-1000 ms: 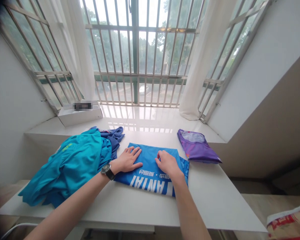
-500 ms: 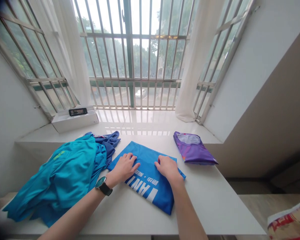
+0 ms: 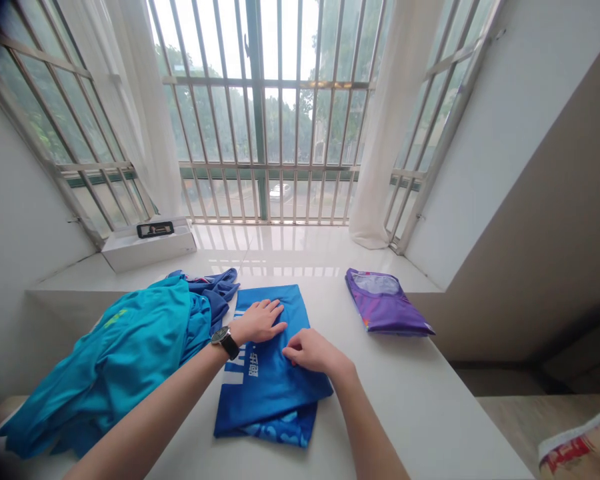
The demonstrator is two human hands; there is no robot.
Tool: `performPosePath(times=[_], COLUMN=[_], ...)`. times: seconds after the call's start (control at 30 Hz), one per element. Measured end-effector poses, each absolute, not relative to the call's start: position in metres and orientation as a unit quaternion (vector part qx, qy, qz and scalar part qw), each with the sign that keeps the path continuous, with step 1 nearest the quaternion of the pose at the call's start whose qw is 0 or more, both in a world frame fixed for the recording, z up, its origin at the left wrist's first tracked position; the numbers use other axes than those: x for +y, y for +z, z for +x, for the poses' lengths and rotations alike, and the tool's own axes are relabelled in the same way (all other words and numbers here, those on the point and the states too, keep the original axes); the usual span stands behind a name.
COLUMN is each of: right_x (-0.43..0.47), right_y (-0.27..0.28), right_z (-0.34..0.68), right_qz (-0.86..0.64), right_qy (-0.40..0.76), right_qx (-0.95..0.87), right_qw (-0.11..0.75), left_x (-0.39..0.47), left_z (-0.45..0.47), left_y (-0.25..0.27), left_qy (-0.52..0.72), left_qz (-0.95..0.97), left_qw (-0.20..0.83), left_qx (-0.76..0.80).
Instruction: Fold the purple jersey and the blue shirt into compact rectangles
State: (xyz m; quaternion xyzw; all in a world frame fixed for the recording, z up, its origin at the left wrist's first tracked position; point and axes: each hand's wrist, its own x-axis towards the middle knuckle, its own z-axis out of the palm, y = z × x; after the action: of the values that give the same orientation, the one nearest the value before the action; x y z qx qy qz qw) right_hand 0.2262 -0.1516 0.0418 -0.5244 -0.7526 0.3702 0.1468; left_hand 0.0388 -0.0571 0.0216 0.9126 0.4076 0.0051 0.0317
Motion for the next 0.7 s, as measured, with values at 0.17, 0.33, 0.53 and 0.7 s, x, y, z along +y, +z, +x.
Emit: performPosePath(times=[0.17,0.33,0.53,0.7], right_x=[-0.143,-0.137,-0.134,-0.136], right_y=[0.031,0.021,0.024,0.017], right_z=[0.214,0.220,0.227,0.223], right_qz=[-0.513,-0.532,-0.562,-0.574], right_qy=[0.285,0.236,0.190,0.165], right_qx=[-0.784,-0.787,-0.780,-0.775], right_qw=[0.202,0.205,0.197,0.207], left_x=[-0.042,-0.055,-0.109,-0.130], left_z=[0.033,0.019,-0.010,-0.021], left_y=[-0.002,0.002,0.030,0.033], left_qy=[0.060,0.131,0.176,0.148], left_qz=[0.919,0.916,0.941,0.951], left_qw=[0.026,0.036,0.120,0.160], left_qx=[0.390,0.377,0.265,0.220])
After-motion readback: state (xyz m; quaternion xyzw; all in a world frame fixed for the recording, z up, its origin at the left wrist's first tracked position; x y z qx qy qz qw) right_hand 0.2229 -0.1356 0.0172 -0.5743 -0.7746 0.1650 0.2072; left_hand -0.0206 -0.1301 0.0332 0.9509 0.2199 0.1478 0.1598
